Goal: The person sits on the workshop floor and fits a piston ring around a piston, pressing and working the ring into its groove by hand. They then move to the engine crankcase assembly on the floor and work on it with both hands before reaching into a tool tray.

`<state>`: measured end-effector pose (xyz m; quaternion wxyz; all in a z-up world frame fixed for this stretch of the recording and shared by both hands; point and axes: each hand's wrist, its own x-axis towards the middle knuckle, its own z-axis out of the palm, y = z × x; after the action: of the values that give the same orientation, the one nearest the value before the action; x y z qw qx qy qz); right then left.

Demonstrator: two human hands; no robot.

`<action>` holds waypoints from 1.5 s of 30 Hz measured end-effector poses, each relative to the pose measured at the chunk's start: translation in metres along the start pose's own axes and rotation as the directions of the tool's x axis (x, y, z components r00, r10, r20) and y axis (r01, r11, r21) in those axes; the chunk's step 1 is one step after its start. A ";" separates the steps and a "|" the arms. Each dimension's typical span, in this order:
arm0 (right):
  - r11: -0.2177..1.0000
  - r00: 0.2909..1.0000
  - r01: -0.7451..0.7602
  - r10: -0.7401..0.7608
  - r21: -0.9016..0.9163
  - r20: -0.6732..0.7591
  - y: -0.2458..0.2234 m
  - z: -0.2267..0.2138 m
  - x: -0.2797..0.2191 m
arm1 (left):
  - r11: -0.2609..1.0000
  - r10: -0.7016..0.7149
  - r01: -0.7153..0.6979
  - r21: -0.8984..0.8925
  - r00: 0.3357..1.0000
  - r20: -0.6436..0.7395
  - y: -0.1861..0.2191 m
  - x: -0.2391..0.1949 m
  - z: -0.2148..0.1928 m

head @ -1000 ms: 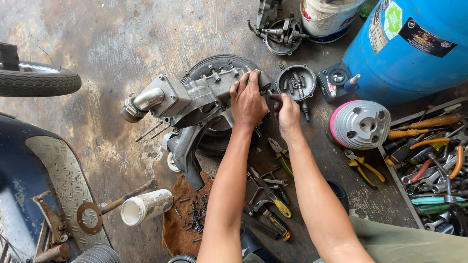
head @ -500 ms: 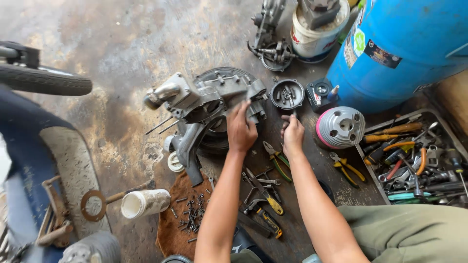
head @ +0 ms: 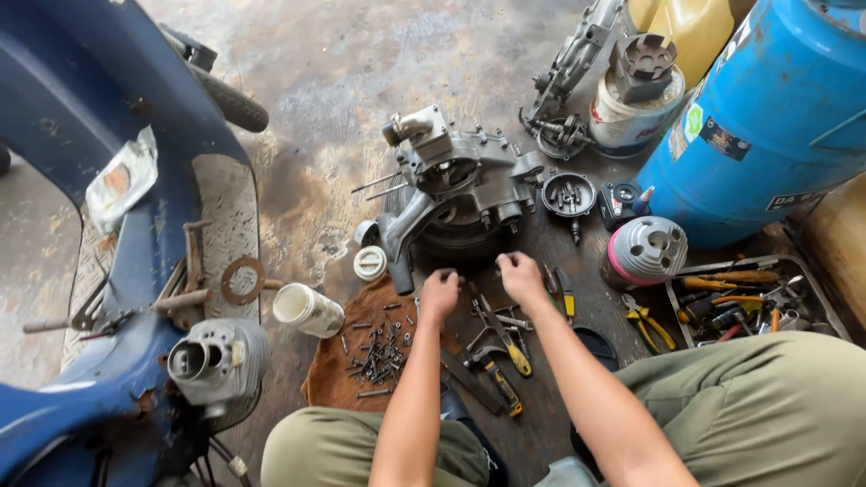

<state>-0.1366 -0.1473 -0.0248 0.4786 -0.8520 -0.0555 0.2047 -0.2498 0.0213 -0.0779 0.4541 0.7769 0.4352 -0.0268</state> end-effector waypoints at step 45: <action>-0.038 0.083 0.952 -0.923 -0.303 0.376 -0.187 -0.046 0.211 | 0.478 -0.288 0.259 -0.839 0.949 0.129 0.139 0.103 0.021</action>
<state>0.0931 -0.0220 0.0910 0.2576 -0.6653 -0.6798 -0.1702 -0.0815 0.0441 -0.0403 0.7568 0.3787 0.5174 0.1273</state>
